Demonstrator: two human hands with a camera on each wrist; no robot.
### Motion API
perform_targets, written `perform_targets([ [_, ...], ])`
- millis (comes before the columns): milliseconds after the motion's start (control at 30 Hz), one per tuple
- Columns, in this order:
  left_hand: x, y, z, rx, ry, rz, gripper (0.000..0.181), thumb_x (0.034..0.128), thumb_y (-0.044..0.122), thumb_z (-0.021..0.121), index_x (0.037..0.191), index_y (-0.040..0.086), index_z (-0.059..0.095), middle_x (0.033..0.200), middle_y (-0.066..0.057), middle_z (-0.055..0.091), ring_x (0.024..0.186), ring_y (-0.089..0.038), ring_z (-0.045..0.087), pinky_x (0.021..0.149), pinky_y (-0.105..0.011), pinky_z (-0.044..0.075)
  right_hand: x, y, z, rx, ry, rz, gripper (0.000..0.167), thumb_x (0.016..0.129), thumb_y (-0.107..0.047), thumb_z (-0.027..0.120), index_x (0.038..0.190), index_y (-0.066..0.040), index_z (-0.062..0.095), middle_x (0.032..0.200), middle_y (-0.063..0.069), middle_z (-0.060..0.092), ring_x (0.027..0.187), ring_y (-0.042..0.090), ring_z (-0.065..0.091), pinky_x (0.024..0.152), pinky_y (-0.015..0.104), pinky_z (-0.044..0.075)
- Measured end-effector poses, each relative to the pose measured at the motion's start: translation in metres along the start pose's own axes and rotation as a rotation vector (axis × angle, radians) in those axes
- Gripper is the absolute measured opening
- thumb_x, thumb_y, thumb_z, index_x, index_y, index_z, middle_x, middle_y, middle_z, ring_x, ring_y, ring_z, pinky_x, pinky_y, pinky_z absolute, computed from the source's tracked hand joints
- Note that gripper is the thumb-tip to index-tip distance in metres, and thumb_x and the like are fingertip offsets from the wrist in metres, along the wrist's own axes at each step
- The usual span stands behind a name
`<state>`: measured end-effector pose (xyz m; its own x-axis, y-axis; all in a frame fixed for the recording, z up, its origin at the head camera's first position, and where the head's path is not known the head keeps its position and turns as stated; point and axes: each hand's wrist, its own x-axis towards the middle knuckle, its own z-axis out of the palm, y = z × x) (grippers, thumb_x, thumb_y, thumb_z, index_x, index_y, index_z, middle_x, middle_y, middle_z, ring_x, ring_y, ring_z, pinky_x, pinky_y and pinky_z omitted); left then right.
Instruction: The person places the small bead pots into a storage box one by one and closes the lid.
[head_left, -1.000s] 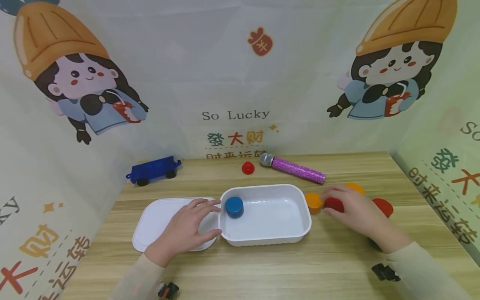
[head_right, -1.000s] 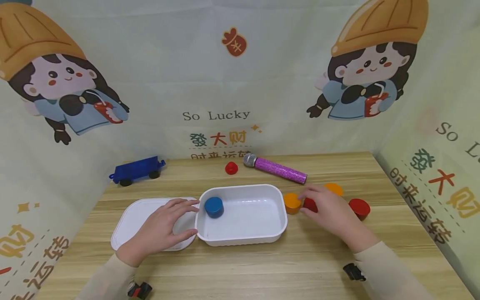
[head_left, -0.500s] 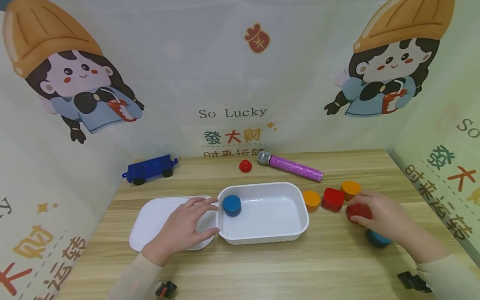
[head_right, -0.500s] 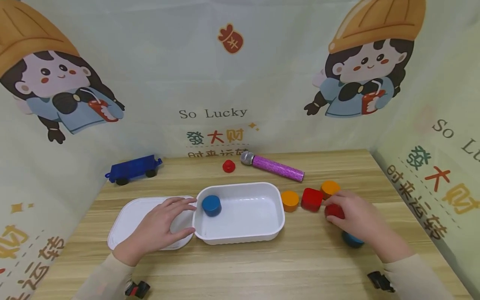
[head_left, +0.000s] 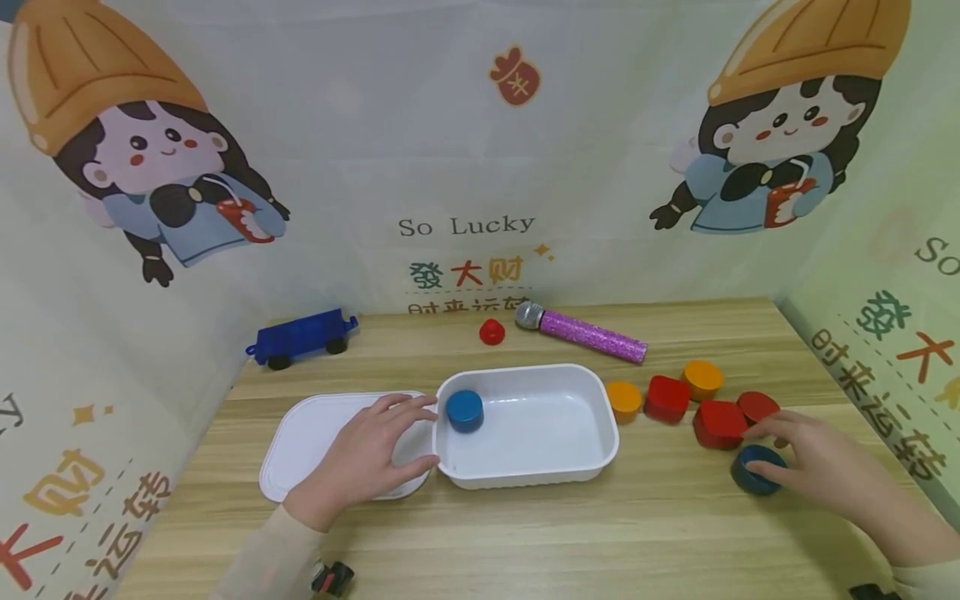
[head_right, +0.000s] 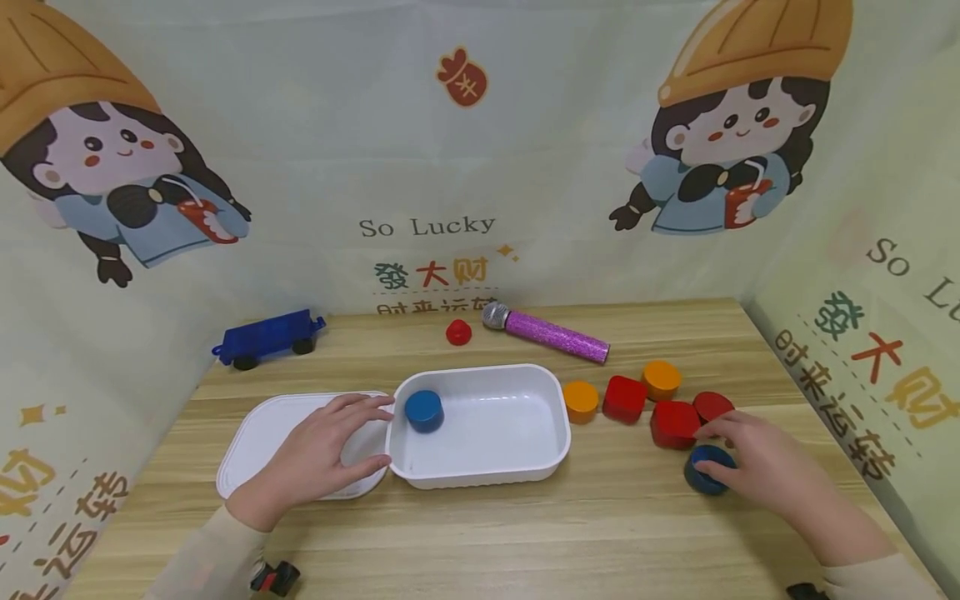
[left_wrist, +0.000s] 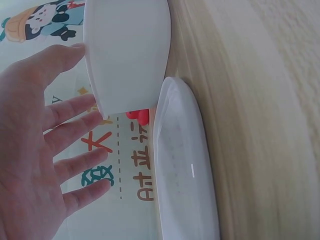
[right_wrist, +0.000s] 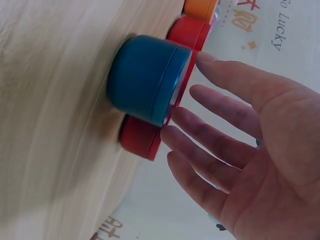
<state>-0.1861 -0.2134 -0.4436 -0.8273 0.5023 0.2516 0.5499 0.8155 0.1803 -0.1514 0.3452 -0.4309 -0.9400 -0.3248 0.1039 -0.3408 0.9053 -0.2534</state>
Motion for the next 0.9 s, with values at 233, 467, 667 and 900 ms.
perform_targets([
  [233, 0.002, 0.001, 0.002, -0.011, -0.017, -0.001, 0.055, 0.0887, 0.055, 0.073, 0.131, 0.021, 0.069, 0.15, 0.002, 0.059, 0.139, -0.03, 0.052, 0.106, -0.057, 0.05, -0.01, 0.005, 0.003, 0.013, -0.024, 0.073, 0.039, 0.081, -0.034, 0.088, 0.107, -0.007, 0.076, 0.103, 0.007, 0.075, 0.078, 0.011, 0.062, 0.064, 0.028, 0.052],
  [467, 0.002, 0.001, 0.0, -0.007, -0.016, -0.008, 0.055, 0.0883, 0.056, 0.074, 0.13, 0.021, 0.069, 0.15, 0.002, 0.06, 0.139, -0.03, 0.052, 0.106, -0.057, 0.05, -0.013, 0.009, 0.003, 0.066, -0.051, 0.083, 0.055, 0.073, -0.034, 0.093, 0.114, -0.003, 0.074, 0.101, 0.005, 0.074, 0.075, 0.004, 0.058, 0.058, 0.021, 0.047],
  [667, 0.002, -0.001, 0.0, -0.001, -0.009, -0.003, 0.055, 0.0884, 0.056, 0.073, 0.131, 0.021, 0.069, 0.15, 0.003, 0.06, 0.138, -0.03, 0.053, 0.106, -0.056, 0.05, -0.009, 0.012, 0.0, 0.071, -0.101, 0.077, 0.061, 0.069, -0.027, 0.096, 0.118, -0.001, 0.072, 0.104, 0.009, 0.073, 0.081, 0.013, 0.061, 0.062, 0.023, 0.05],
  [900, 0.0, -0.001, 0.001, -0.003, -0.012, -0.014, 0.055, 0.0879, 0.055, 0.075, 0.131, 0.021, 0.068, 0.149, 0.002, 0.06, 0.138, -0.029, 0.052, 0.106, -0.056, 0.05, -0.005, 0.001, -0.002, 0.083, -0.095, 0.058, 0.06, 0.07, -0.033, 0.095, 0.118, -0.005, 0.073, 0.101, 0.001, 0.073, 0.082, 0.011, 0.06, 0.064, 0.024, 0.051],
])
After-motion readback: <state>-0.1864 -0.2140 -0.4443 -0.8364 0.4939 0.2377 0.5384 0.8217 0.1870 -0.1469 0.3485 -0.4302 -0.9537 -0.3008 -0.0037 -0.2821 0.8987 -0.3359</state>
